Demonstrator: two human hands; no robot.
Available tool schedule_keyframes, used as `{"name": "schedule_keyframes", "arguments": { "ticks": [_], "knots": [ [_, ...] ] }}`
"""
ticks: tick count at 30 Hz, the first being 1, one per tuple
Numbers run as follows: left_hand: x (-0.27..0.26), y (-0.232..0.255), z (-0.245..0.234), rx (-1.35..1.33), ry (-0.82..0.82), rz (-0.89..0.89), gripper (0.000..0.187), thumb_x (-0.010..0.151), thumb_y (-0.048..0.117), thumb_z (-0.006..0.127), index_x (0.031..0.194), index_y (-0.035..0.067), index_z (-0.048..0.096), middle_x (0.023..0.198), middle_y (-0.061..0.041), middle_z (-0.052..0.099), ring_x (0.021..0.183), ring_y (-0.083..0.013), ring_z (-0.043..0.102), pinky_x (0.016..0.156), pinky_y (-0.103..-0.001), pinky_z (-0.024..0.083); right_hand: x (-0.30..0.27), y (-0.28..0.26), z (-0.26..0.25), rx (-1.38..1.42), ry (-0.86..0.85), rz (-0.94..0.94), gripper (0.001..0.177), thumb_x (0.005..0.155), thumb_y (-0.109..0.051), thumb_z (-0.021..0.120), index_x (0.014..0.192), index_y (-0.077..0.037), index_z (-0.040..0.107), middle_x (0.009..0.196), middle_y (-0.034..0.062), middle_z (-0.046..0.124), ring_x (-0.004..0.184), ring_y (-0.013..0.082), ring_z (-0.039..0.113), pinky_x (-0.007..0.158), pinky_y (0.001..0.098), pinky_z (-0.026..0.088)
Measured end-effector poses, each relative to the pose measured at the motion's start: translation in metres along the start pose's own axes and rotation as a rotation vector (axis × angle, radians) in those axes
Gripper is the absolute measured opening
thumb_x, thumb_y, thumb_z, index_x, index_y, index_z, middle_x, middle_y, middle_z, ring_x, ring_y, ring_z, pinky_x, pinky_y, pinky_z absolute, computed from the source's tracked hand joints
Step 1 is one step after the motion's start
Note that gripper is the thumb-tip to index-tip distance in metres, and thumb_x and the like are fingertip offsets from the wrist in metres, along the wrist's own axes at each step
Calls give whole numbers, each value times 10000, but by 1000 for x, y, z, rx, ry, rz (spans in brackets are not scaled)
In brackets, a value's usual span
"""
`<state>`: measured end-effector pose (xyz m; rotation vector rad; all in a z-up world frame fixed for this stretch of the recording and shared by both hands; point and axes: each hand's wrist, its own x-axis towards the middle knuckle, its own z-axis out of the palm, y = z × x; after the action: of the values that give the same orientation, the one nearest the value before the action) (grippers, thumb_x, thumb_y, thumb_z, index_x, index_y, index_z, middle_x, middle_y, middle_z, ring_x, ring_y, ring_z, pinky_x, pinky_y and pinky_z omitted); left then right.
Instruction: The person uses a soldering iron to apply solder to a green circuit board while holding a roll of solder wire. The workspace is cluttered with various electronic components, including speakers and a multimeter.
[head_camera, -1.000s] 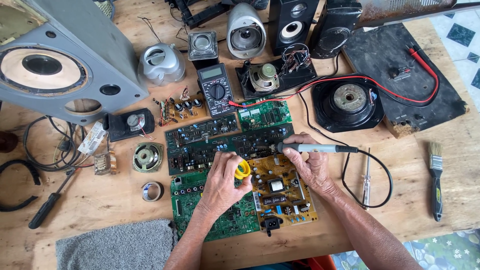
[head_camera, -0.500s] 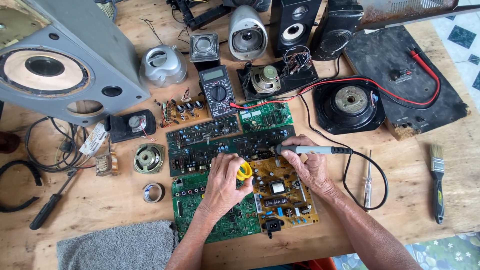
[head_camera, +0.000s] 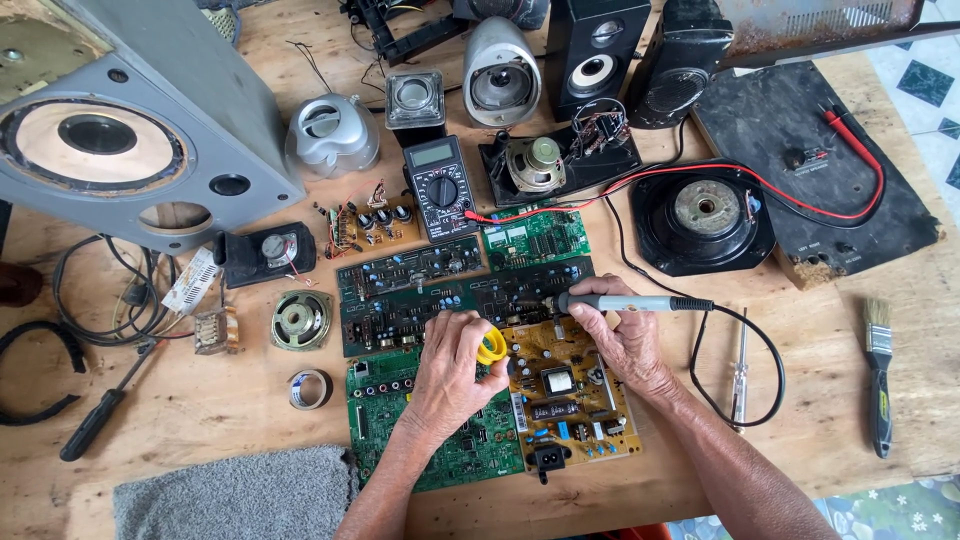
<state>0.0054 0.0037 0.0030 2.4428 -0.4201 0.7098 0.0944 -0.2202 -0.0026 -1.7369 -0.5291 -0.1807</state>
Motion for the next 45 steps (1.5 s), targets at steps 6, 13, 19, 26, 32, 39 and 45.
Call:
{"name": "schedule_keyframes", "arguments": {
  "ticks": [6, 13, 19, 26, 32, 39, 45],
  "knots": [
    [0, -1, 0, -17, 6, -10, 445, 646, 66, 777, 1021, 59, 537, 924, -132, 535, 841, -328, 568, 793, -440, 488, -2, 4, 2, 2, 24, 16, 162, 916, -155, 710, 1039, -49, 709, 860, 101, 705, 760, 165, 645, 758, 333, 534],
    [2, 0, -4, 7, 48, -15, 439, 663, 62, 764, 1033, 49, 528, 952, -140, 534, 860, -331, 571, 794, -435, 493, -3, -1, 5, 53, 53, 3, 171, 915, -142, 707, 1058, -47, 709, 868, 97, 706, 761, 160, 657, 759, 317, 536],
    [-4, -6, 2, 21, 58, -29, 463, 654, 54, 771, 1046, 46, 525, 962, -144, 541, 880, -337, 585, 799, -444, 502, 0, -7, 6, 96, 10, -7, 193, 882, -101, 724, 1062, -30, 710, 825, 104, 689, 732, 154, 655, 738, 317, 551],
    [-6, -8, 9, 63, 106, -22, 457, 674, 137, 790, 1051, 40, 551, 947, -148, 558, 889, -360, 602, 817, -462, 507, 3, -14, 6, 1, -105, -98, 242, 834, -112, 756, 1061, -29, 741, 810, 141, 702, 663, 222, 683, 632, 360, 551],
    [-12, -8, 14, 153, 10, -44, 440, 733, 166, 759, 1047, 38, 479, 996, -157, 560, 899, -280, 532, 788, -413, 461, -11, 2, 1, -133, -153, -47, 246, 921, -162, 675, 1134, -40, 657, 988, 117, 676, 844, 198, 638, 771, 280, 508],
    [-11, -6, 11, 177, 8, -65, 460, 740, 180, 758, 1081, 40, 482, 1020, -166, 565, 935, -297, 534, 828, -428, 457, -13, 6, 4, -154, -164, -29, 245, 941, -146, 661, 1151, -21, 648, 1036, 137, 672, 897, 219, 647, 801, 291, 520],
    [-14, -10, 18, 164, 35, -54, 471, 718, 129, 770, 1067, 43, 465, 973, -153, 559, 866, -286, 538, 784, -422, 461, -17, 22, 5, -40, -137, -89, 255, 958, -81, 649, 1193, 11, 612, 1112, 164, 666, 991, 248, 675, 819, 286, 565]
  ]
}}
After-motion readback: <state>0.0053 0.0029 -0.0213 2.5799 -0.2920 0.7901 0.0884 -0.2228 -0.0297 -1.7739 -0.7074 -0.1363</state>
